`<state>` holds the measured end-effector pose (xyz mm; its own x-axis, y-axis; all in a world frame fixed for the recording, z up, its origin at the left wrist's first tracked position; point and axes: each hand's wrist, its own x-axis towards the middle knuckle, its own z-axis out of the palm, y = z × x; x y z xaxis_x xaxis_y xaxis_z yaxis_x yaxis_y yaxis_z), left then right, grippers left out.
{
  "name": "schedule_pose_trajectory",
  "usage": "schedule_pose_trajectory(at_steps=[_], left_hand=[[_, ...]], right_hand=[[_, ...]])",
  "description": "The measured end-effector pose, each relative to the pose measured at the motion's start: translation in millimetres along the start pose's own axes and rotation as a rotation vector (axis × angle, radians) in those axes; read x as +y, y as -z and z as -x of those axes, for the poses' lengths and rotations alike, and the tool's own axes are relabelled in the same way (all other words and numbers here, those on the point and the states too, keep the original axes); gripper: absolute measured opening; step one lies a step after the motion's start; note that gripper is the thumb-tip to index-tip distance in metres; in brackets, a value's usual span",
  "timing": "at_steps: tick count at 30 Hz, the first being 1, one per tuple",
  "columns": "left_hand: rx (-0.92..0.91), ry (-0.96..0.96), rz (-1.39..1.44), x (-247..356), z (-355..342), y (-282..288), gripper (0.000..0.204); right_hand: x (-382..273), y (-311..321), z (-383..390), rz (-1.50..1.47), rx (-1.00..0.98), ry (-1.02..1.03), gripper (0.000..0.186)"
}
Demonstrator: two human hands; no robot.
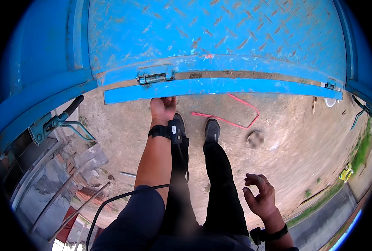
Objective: The person works on the rear cargo bed of a blue three-wheeled vehicle. They repeatedly lift and lower the tailgate, inspect the hinge area, and use a wrench to tighten bolts on the frame. Tools and parts are visible on the ground nearby.
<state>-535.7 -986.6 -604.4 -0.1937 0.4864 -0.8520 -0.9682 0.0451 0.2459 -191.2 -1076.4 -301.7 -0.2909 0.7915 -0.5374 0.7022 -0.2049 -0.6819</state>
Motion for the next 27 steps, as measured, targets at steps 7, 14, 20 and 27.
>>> schedule_pose_trajectory(at_steps=[7, 14, 20, 27], left_hand=[[0.035, -0.011, -0.058, 10, 10, 11, 0.018], [0.194, 0.188, -0.171, 17, 242, 52, 0.023], [0.217, 0.169, -0.292, 38, 300, 12, 0.026], [0.001, 0.078, -0.042, -5, 54, 55, 0.007]], right_hand=[[-16, -5, -15, -0.065, -0.036, 0.063, 0.046], [-53, 11, -13, -0.086, -0.027, 0.125, 0.045], [-89, 14, -24, -0.154, -0.133, 0.15, 0.043], [-58, -5, -29, -0.123, -0.127, 0.075, 0.045]])
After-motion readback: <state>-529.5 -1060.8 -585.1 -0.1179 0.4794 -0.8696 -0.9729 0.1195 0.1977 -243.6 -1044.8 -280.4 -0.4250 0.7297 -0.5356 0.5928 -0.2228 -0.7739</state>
